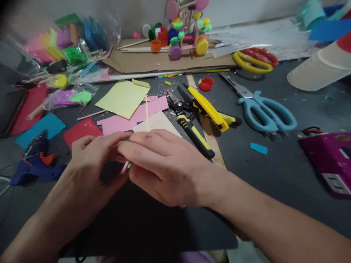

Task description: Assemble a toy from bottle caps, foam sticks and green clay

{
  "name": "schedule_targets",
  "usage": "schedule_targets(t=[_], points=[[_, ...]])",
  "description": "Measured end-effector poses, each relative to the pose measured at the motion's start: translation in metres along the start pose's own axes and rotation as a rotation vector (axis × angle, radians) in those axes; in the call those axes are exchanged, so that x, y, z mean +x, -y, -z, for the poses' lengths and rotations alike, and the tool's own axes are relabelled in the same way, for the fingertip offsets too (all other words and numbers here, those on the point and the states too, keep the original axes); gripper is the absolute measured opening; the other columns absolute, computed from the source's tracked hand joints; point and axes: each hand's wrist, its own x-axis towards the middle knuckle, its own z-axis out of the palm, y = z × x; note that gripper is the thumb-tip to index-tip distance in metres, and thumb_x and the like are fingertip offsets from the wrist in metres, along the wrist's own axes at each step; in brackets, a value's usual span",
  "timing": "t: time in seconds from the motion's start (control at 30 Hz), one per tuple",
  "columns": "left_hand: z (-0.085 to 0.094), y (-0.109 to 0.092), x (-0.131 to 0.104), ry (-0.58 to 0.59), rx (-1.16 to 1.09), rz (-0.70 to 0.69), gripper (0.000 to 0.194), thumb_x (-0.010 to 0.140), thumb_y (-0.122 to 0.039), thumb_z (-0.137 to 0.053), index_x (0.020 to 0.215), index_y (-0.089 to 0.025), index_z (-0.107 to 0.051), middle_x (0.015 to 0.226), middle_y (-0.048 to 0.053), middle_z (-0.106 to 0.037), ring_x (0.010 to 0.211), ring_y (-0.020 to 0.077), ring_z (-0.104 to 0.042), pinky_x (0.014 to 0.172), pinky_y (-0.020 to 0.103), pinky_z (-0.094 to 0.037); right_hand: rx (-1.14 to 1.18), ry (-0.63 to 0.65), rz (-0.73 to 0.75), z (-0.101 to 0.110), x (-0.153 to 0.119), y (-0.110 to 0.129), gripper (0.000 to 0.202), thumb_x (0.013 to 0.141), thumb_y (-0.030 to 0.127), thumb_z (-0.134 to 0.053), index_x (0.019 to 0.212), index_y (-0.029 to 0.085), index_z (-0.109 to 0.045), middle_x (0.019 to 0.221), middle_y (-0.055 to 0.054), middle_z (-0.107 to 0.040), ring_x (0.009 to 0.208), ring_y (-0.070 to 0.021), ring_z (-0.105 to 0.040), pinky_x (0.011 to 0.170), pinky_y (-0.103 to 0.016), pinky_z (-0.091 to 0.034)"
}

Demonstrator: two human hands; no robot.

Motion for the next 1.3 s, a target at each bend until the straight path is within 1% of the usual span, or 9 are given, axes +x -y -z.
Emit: schedule_targets(t=[0.13, 0.33, 0.6, 0.7, 0.8, 0.9, 1.03, 1.17, 1.3], points=[[0.000, 0.001, -0.002, 0.012, -0.017, 0.022, 0.054, 0.085, -0.003, -0.058, 0.135, -0.022, -0.050, 0.113, 0.006, -0.075, 0.098, 0.0266, -0.065, 0.094, 0.049, -0.047, 0.008, -0.017, -0.008, 0.003, 0.002, 0.000, 0.017, 0.095, 0.011, -0.060, 0.109, 0.019, -0.064, 0.115, -0.009, -0.076, 0.105, -0.0182, -0.071, 0.093, -0.031, -0.059], [-0.001, 0.001, -0.002, 0.030, -0.037, 0.039, 0.054, 0.086, -0.003, -0.058, 0.136, -0.024, -0.050, 0.112, 0.005, -0.075, 0.097, 0.0256, -0.066, 0.097, 0.049, -0.046, 0.056, -0.007, -0.012, 0.002, 0.002, 0.001, 0.013, 0.095, 0.009, -0.060, 0.101, 0.020, -0.064, 0.112, -0.008, -0.077, 0.105, -0.0177, -0.071, 0.095, -0.031, -0.060], [0.000, 0.000, -0.001, 0.024, -0.047, 0.060, 0.053, 0.085, -0.004, -0.057, 0.133, -0.026, -0.053, 0.112, 0.004, -0.075, 0.097, 0.0260, -0.066, 0.097, 0.049, -0.045, 0.092, -0.006, -0.053, -0.001, -0.001, 0.001, 0.022, 0.097, 0.011, -0.057, 0.118, 0.015, -0.063, 0.117, -0.011, -0.074, 0.111, -0.0167, -0.069, 0.098, -0.030, -0.058], [0.000, 0.000, -0.001, 0.030, -0.047, 0.058, 0.054, 0.085, -0.003, -0.057, 0.134, -0.026, -0.053, 0.113, 0.004, -0.076, 0.097, 0.0261, -0.066, 0.097, 0.048, -0.045, 0.096, 0.004, -0.053, 0.001, 0.000, 0.000, 0.019, 0.095, 0.011, -0.059, 0.112, 0.019, -0.064, 0.115, -0.009, -0.074, 0.109, -0.0169, -0.070, 0.097, -0.031, -0.058], [0.000, 0.001, -0.001, 0.022, -0.048, 0.038, 0.055, 0.085, -0.003, -0.059, 0.135, -0.025, -0.052, 0.111, 0.004, -0.076, 0.097, 0.0259, -0.065, 0.096, 0.047, -0.044, 0.062, 0.012, 0.020, 0.004, 0.000, -0.003, 0.012, 0.093, 0.013, -0.064, 0.100, 0.022, -0.066, 0.114, -0.007, -0.075, 0.111, -0.0180, -0.068, 0.097, -0.032, -0.057], [0.000, 0.000, -0.001, 0.034, -0.045, 0.041, 0.052, 0.086, -0.004, -0.059, 0.133, -0.025, -0.051, 0.107, 0.002, -0.077, 0.096, 0.0256, -0.065, 0.096, 0.046, -0.042, 0.042, 0.014, 0.050, 0.006, -0.002, -0.006, 0.004, 0.092, 0.017, -0.066, 0.095, 0.020, -0.065, 0.113, -0.009, -0.074, 0.107, -0.0206, -0.066, 0.094, -0.037, -0.057], [0.001, -0.001, 0.000, 0.044, -0.053, 0.041, 0.050, 0.088, -0.003, -0.058, 0.132, -0.024, -0.049, 0.105, 0.001, -0.077, 0.095, 0.0233, -0.067, 0.096, 0.045, -0.038, 0.149, -0.035, -0.098, 0.005, -0.004, -0.006, 0.004, 0.091, 0.017, -0.065, 0.094, 0.017, -0.067, 0.104, -0.010, -0.071, 0.095, -0.0202, -0.065, 0.085, -0.039, -0.055], [0.001, -0.003, 0.001, 0.047, -0.043, 0.022, 0.048, 0.086, -0.001, -0.057, 0.127, -0.024, -0.049, 0.105, 0.000, -0.078, 0.095, 0.0230, -0.070, 0.093, 0.045, -0.036, 0.170, 0.031, -0.279, 0.004, -0.002, 0.001, 0.007, 0.092, 0.019, -0.065, 0.089, 0.018, -0.070, 0.110, -0.012, -0.070, 0.110, -0.0235, -0.063, 0.091, -0.040, -0.052], [-0.003, -0.005, -0.002, 0.006, -0.007, 0.003, 0.053, 0.087, -0.002, -0.058, 0.134, -0.021, -0.045, 0.109, 0.004, -0.079, 0.094, 0.0236, -0.072, 0.094, 0.046, -0.036, 0.165, 0.119, -0.384, 0.008, 0.003, 0.011, 0.012, 0.092, 0.015, -0.061, 0.085, 0.018, -0.070, 0.110, -0.014, -0.070, 0.117, -0.0269, -0.060, 0.094, -0.043, -0.052]])
